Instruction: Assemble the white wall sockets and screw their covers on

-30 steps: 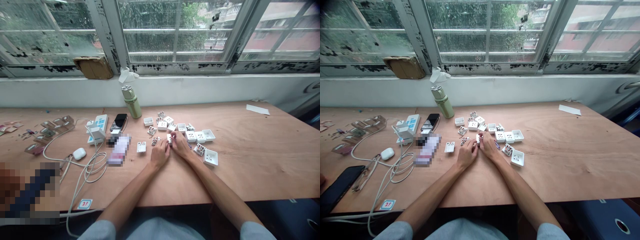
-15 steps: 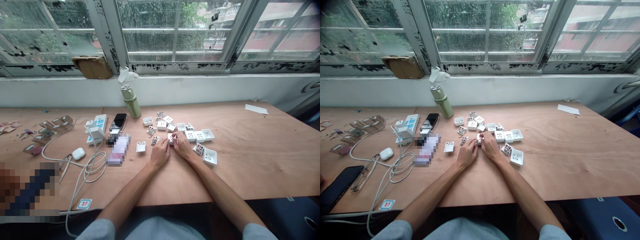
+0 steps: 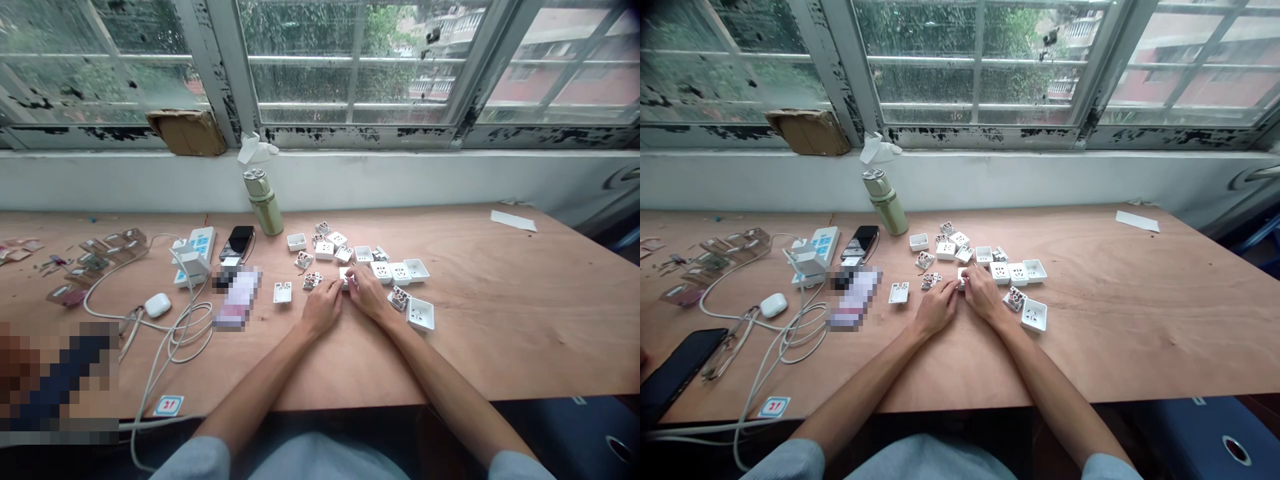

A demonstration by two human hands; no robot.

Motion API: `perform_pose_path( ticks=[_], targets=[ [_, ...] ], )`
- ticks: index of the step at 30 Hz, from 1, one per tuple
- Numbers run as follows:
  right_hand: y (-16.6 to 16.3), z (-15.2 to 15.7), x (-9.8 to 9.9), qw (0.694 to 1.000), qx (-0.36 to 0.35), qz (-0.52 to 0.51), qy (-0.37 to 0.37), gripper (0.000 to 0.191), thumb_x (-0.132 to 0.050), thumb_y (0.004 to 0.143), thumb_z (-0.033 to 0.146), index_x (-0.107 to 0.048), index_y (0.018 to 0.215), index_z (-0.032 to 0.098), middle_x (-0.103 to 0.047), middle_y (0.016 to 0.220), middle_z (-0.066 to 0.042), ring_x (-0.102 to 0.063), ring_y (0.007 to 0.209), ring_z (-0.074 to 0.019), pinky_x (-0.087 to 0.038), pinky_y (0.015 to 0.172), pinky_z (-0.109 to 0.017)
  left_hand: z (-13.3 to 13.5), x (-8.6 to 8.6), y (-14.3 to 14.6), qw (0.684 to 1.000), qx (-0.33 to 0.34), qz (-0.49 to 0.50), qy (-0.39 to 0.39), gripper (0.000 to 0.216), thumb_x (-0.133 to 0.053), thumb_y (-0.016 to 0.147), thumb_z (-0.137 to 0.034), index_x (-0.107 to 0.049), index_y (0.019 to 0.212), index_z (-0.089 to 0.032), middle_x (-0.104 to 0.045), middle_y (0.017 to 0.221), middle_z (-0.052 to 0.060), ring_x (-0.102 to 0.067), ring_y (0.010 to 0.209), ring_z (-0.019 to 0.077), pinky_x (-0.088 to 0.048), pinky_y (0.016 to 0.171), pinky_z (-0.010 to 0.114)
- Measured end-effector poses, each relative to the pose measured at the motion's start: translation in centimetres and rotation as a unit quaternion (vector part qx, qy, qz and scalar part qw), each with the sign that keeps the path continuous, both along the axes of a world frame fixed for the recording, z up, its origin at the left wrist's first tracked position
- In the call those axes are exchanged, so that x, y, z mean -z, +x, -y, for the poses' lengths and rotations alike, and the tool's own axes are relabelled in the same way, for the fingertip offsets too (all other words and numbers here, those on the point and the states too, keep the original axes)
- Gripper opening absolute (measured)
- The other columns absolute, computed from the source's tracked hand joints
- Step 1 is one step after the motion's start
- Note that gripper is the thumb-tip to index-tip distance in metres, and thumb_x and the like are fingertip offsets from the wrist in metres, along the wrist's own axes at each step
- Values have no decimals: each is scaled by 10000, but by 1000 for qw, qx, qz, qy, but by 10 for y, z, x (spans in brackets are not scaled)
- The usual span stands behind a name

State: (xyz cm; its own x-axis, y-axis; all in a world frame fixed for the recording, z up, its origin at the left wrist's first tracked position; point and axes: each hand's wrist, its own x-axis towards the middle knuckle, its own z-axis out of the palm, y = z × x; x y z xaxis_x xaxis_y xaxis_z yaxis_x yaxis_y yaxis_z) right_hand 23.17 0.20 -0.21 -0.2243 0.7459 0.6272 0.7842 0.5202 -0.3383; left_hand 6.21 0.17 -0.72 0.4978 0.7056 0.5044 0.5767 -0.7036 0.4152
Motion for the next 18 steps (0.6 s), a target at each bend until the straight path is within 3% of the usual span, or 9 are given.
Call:
perform_pose_path(
  ticks=[12,18],
  targets=[
    [0,6,-1,1000,15,20,-10,148,-433,887,80,-522,933,188,-595,891,-75,-527,858,-226,-438,757,-334,0,0,-1,1000,14,3,-3,342,-411,930,-137,-550,1241,-175,-605,1226,110,-582,1125,219,-501,981,390],
    [0,11,-5,997,8,81,3,134,-474,872,109,-533,961,190,-619,929,-84,-523,907,-244,-441,809,-361,0,-1,-1,1000,15,6,-2,349,-427,919,-134,-550,1242,-182,-607,1223,108,-584,1122,225,-505,979,398]
  ],
)
